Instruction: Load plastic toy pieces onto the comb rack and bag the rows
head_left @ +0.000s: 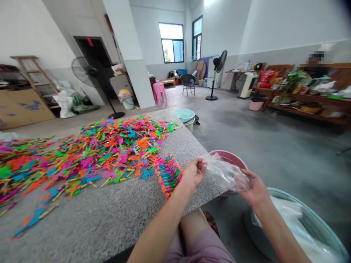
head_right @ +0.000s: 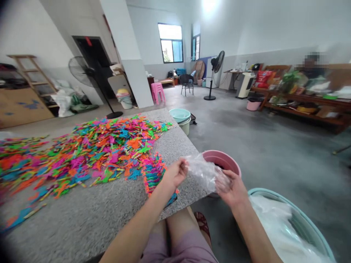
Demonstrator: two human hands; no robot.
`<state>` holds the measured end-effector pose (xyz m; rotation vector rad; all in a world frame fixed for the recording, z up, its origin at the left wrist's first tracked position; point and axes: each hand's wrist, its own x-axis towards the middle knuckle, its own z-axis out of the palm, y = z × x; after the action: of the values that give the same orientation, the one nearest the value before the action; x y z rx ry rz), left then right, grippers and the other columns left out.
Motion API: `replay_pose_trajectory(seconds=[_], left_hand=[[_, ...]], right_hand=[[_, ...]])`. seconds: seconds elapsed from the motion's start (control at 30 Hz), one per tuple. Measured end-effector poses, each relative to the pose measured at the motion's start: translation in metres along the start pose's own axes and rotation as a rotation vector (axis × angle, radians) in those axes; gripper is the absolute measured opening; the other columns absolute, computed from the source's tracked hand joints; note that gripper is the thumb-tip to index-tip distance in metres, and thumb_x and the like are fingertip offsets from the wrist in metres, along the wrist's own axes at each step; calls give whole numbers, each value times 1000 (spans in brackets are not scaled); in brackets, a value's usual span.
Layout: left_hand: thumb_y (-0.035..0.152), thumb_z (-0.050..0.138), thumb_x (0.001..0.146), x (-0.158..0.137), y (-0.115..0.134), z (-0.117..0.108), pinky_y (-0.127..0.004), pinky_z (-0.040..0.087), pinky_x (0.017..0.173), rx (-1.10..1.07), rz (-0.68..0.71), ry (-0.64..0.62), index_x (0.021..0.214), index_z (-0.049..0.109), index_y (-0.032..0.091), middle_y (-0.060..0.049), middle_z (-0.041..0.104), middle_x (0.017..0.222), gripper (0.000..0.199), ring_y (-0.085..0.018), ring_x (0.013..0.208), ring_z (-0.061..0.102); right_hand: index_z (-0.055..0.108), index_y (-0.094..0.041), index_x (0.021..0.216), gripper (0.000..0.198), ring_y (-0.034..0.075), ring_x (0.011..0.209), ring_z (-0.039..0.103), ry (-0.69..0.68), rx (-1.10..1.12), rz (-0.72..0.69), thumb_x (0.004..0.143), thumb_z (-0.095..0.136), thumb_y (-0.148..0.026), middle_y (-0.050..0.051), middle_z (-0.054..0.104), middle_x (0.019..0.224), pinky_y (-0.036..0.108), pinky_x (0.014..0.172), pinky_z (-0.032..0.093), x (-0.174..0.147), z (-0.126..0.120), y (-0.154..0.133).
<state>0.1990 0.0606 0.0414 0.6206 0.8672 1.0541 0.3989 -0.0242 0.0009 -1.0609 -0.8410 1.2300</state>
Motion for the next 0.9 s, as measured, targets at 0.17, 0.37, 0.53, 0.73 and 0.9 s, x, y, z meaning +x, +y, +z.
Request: replay_pose_trajectory(seconds=[0.17, 0.37, 0.53, 0.73, 0.9], left_hand=[[20, 77, 71, 6, 92, -41, -22, 43, 55, 467, 284, -63, 77, 64, 15, 7, 46, 55, 15, -8, 49, 46], [21, 73, 79, 39, 164, -137, -34, 47, 90, 920, 528, 198, 91, 66, 16, -5, 64, 94, 15, -19, 97, 60], [35, 60, 94, 47, 114, -198, -36, 55, 76, 1101, 531, 413, 107, 61, 14, -6, 64, 103, 25, -17, 86, 63], [25, 49, 92, 7, 25, -212, -32, 50, 75, 1063, 655, 588, 92, 57, 20, -2, 59, 81, 10, -19, 78, 59], [22, 50, 84, 14, -16, -220, -38, 49, 86, 952, 711, 802, 107, 56, 20, -9, 55, 102, 23, -24, 96, 58]], right_hand=[[51, -21, 68, 35, 12, 50, 38, 32, -714, -393, 74, 68, -52, -3, 41, 55, 27, 51, 34, 53, 30, -11], [53, -20, 76, 34, 18, 84, 51, -140, -921, -736, 93, 43, -48, 4, 56, 76, 30, 80, 40, 173, 156, 21], [52, -23, 65, 37, 16, 60, 53, -422, -841, -539, 92, 40, -45, 0, 57, 58, 27, 62, 42, 195, 201, 83], [62, -24, 84, 22, 23, 73, 62, -381, -826, -462, 90, 46, -39, 3, 68, 76, 33, 69, 46, 137, 145, 122], [58, -23, 108, 28, 24, 72, 60, -118, -866, -412, 84, 52, -37, 4, 64, 80, 34, 67, 45, 115, 155, 149]])
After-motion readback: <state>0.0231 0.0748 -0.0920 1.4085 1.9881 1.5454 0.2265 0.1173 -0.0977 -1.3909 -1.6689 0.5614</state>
